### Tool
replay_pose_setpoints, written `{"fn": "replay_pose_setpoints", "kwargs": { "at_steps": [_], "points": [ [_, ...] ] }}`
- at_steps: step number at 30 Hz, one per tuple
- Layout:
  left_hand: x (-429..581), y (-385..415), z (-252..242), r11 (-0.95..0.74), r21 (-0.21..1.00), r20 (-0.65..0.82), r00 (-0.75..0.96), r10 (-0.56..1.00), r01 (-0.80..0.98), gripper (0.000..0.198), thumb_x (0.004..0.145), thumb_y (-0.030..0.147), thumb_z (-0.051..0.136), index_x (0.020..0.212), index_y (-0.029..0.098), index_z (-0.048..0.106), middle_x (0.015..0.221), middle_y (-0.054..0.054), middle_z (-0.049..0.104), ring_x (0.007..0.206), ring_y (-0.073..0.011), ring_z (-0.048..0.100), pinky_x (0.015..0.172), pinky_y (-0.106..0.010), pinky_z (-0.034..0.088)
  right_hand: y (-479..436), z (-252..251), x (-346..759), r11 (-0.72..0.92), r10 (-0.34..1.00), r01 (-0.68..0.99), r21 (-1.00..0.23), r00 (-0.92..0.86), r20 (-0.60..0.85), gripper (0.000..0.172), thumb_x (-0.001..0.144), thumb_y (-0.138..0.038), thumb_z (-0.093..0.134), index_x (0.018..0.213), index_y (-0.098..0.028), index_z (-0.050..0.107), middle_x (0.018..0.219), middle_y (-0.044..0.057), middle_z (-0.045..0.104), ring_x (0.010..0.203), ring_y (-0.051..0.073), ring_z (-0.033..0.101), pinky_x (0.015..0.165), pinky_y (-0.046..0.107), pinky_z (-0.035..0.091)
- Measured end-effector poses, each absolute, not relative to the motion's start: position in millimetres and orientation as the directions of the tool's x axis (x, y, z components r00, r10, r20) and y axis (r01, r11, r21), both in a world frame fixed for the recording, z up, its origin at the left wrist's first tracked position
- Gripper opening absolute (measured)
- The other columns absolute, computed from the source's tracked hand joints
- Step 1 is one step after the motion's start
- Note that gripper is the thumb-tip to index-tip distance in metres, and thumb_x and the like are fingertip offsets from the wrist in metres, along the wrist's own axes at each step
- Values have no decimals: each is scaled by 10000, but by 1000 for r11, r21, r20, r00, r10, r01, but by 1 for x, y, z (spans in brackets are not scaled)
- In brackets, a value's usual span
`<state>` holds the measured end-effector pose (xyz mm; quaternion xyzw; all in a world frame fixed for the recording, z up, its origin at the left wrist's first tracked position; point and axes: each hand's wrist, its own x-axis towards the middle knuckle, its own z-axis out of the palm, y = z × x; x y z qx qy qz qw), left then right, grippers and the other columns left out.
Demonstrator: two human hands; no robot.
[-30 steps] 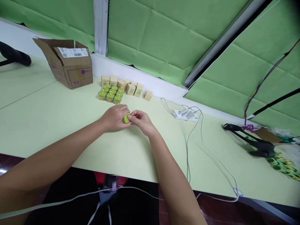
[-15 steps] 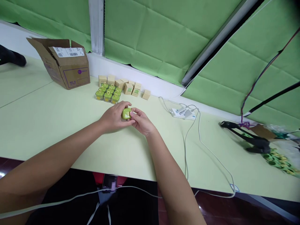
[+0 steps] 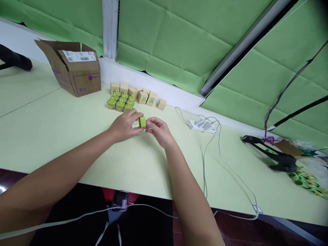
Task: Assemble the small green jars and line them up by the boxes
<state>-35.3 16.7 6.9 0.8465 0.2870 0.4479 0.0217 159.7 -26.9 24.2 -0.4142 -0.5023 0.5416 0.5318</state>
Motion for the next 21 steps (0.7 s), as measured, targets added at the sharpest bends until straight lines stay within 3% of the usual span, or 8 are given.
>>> {"fn": "replay_pose_setpoints", "kwargs": {
  "at_steps": [9,17,21],
  "points": [
    [-38,13,10,-873,268,728,508,460,406,256,880,343,695,1081,187,666,915,-49,607,797,-182,580,689,-300,456,-25,20,166,45,991,-36,-998,-122,49,351,677,-468,874,858,-189,765,754,-3,698,682,113,586,728,299,524],
    [-35,12,7,-893,240,713,555,429,382,219,884,347,688,1039,192,668,881,-39,595,760,-167,561,667,-289,439,-22,18,163,47,984,9,-999,-173,45,92,694,-267,698,717,-180,679,646,-26,626,614,109,560,651,280,508],
    [-33,10,8,-899,251,717,555,421,359,216,882,348,691,1023,185,671,875,-37,594,761,-164,565,673,-289,444,-20,15,161,66,988,18,-998,-144,63,56,670,-233,614,698,-192,641,612,-31,617,580,119,570,635,290,516]
  ]
}}
